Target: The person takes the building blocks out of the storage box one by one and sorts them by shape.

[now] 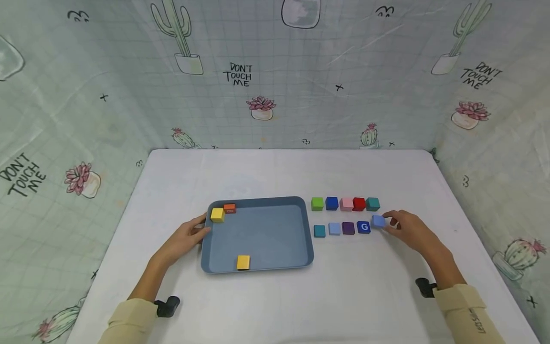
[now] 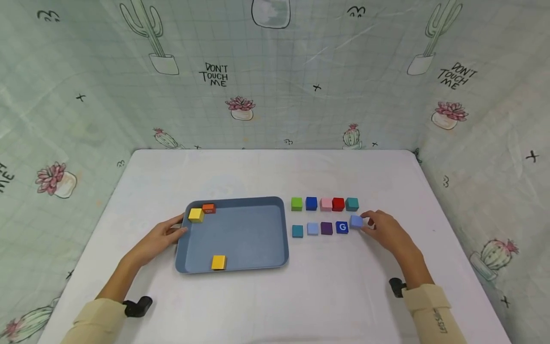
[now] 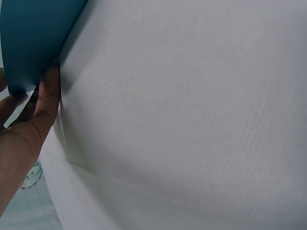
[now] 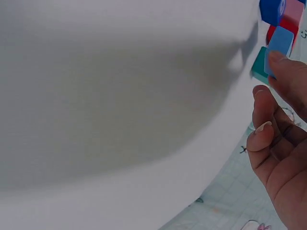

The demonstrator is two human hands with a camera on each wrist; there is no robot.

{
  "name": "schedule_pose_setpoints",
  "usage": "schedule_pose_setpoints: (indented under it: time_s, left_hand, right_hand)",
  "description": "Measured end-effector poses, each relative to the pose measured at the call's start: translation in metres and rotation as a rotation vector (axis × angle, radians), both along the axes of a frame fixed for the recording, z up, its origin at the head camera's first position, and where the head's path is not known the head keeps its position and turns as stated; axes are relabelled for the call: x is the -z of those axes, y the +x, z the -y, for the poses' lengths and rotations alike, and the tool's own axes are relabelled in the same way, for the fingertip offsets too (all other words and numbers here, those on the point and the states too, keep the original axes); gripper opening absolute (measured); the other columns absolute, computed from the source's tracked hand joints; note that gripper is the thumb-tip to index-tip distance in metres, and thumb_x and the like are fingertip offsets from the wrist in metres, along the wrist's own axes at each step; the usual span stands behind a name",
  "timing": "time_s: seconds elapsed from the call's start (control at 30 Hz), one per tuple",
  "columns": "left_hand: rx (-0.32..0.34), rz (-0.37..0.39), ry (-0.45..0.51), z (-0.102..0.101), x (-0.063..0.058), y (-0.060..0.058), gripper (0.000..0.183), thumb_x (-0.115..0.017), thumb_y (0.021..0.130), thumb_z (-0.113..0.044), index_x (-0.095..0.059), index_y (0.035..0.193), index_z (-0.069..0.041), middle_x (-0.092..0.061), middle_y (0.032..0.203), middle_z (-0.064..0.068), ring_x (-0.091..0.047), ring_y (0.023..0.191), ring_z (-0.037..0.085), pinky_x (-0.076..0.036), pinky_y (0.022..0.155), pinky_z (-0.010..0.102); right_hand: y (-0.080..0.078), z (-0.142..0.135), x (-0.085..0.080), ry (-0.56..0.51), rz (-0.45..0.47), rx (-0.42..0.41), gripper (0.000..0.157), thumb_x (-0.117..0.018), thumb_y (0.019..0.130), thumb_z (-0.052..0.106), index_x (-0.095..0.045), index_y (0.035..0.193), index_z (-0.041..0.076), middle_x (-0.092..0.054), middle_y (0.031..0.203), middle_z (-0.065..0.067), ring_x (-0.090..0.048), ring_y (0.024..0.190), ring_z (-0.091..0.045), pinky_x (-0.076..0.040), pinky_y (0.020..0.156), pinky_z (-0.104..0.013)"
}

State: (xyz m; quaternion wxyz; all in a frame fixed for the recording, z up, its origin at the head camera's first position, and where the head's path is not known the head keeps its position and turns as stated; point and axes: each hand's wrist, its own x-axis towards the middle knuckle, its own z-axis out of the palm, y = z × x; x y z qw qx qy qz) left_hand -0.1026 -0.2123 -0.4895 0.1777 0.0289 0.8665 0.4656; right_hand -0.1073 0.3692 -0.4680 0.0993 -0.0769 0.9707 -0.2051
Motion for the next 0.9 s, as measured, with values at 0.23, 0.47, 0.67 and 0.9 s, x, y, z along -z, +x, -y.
schedule_pose_setpoints:
  time_s: [0.23, 0.47, 0.67, 0.9]
  left_hand:
    - [-0.001, -0.001, 0.017, 0.000, -0.001, 0.001, 0.064, -0.053, 0.097, -0.029, -0.024, 0.149, -0.004, -0.033, 0.145, 0.025, -0.043, 0.123, 0.043, -0.039, 0.097, 0.052]
    - [-0.003, 0.003, 0.014, 0.000, 0.000, 0.001, 0.064, -0.052, 0.097, -0.028, -0.024, 0.149, -0.004, -0.032, 0.145, 0.025, -0.043, 0.123, 0.043, -0.039, 0.097, 0.052]
    - [-0.004, 0.008, 0.012, 0.000, -0.002, 0.001, 0.065, -0.052, 0.097, -0.028, -0.023, 0.149, -0.003, -0.033, 0.145, 0.026, -0.042, 0.124, 0.043, -0.040, 0.097, 0.051]
    - [-0.004, 0.009, 0.012, 0.001, -0.003, 0.001, 0.065, -0.052, 0.097, -0.027, -0.022, 0.149, -0.003, -0.032, 0.145, 0.026, -0.042, 0.123, 0.043, -0.041, 0.095, 0.049]
  right_hand:
    - [0.000, -0.005, 0.011, 0.000, 0.034, 0.019, 0.035, -0.066, 0.086, 0.010, -0.058, 0.118, -0.002, -0.059, 0.091, -0.014, -0.054, 0.083, -0.030, -0.052, 0.072, -0.045]
    - [-0.002, -0.004, 0.015, -0.008, 0.053, 0.009, 0.036, -0.065, 0.086, 0.009, -0.058, 0.119, -0.002, -0.060, 0.091, -0.013, -0.055, 0.084, -0.029, -0.051, 0.076, -0.047]
    - [-0.003, -0.001, 0.013, -0.013, 0.059, 0.001, 0.036, -0.065, 0.086, 0.009, -0.058, 0.119, -0.002, -0.060, 0.091, -0.014, -0.055, 0.084, -0.030, -0.051, 0.077, -0.048]
    - [-0.003, 0.002, 0.012, -0.009, 0.066, 0.009, 0.038, -0.065, 0.086, 0.010, -0.057, 0.122, 0.000, -0.060, 0.092, -0.013, -0.055, 0.085, -0.030, -0.051, 0.076, -0.048]
